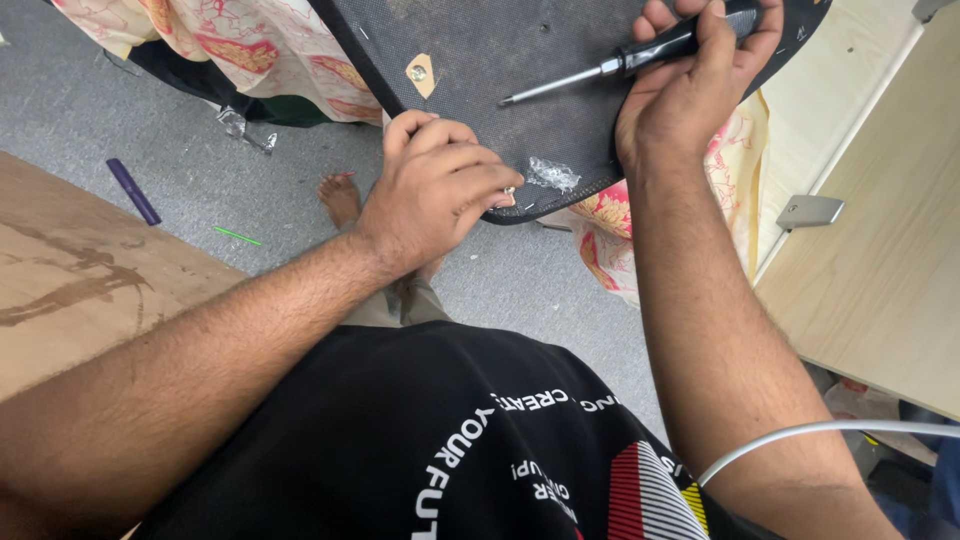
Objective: The person assembles a chair by screwing bolts into the underside of the seat using a screwdriver. They pick up bolts from the seat surface and tighten them into pre-drilled holes.
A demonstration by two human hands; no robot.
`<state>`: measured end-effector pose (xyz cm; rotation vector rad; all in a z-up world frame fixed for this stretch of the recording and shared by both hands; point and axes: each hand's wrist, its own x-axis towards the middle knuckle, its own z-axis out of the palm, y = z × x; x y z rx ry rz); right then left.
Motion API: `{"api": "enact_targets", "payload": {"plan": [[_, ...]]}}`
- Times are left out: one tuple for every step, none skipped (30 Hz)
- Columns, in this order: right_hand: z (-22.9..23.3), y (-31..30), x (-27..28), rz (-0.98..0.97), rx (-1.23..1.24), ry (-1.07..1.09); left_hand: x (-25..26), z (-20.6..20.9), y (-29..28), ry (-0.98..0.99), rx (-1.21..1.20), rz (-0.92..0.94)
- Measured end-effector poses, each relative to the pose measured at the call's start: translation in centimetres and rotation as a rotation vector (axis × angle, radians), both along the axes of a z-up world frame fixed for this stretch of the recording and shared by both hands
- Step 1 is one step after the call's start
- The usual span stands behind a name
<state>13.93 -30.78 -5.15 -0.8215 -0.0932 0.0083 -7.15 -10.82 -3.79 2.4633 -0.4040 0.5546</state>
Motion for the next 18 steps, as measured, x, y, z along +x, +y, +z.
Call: {"api": "enact_targets", "payload": {"plan": [[0.2,0.0,-0.3,-0.005,-0.010,0.005,-0.2,0.0,-0.1,0.008,0.003,-0.014],[0.3,-0.1,-0.6,-0.009,-0.019,0.011,-0.5,0.1,-0.2,0.016,0.006,-0.029],[0.3,-0.1,-0.9,-0.020,-0.023,0.017,-0.7,0.2,-0.2,0.009,0.010,-0.036],[0.4,-0.1,-1.0,-0.023,-0.015,0.014,-1.0,0.4,-0.1,0.002,0.015,-0.043],[0.3,0.1,-0.9,-0.027,-0.003,0.011,-1.1,0.7,0.1,-0.004,0.024,-0.050],[0.3,0.1,-0.9,-0.032,0.009,0.008,-1.2,0.9,0.3,-0.006,-0.001,-0.032],[0.3,0.2,-0.8,-0.032,0.008,0.007,-1.4,1.1,0.4,-0.007,-0.029,-0.005],[0.3,0.2,-0.8,-0.031,0.008,0.007,-1.5,1.2,0.5,-0.007,-0.056,0.021],[0.2,0.2,-0.8,-0.026,0.004,0.008,-1.6,1.2,0.5,0.007,-0.109,0.071],[0.2,0.1,-0.8,-0.017,0.004,0.003,-1.5,1.2,0.5,0.020,-0.163,0.121],[0.3,0.0,-0.8,-0.006,0.007,-0.003,-1.4,1.2,0.6,0.032,-0.213,0.175],[0.3,0.1,-0.8,0.005,0.010,-0.010,-1.4,1.3,0.6,0.039,-0.214,0.188],[0.3,0.1,-0.7,0.016,0.004,-0.007,-1.3,1.3,0.6,0.045,-0.219,0.197],[0.4,0.1,-0.6,0.027,-0.002,-0.004,-1.2,1.2,0.5,0.051,-0.224,0.207],[0.4,0.2,-0.6,0.030,-0.006,-0.001,-1.3,1.2,0.4,0.066,-0.226,0.176],[0.4,0.3,-0.5,0.043,-0.003,-0.018,-1.5,1.2,0.2,0.081,-0.228,0.146],[0.3,0.3,-0.4,0.051,-0.002,-0.034,-1.8,1.1,0.1,0.099,-0.233,0.111],[0.2,0.4,-0.4,0.058,-0.001,-0.049,-1.8,0.9,0.2,0.092,-0.212,0.111]]}}
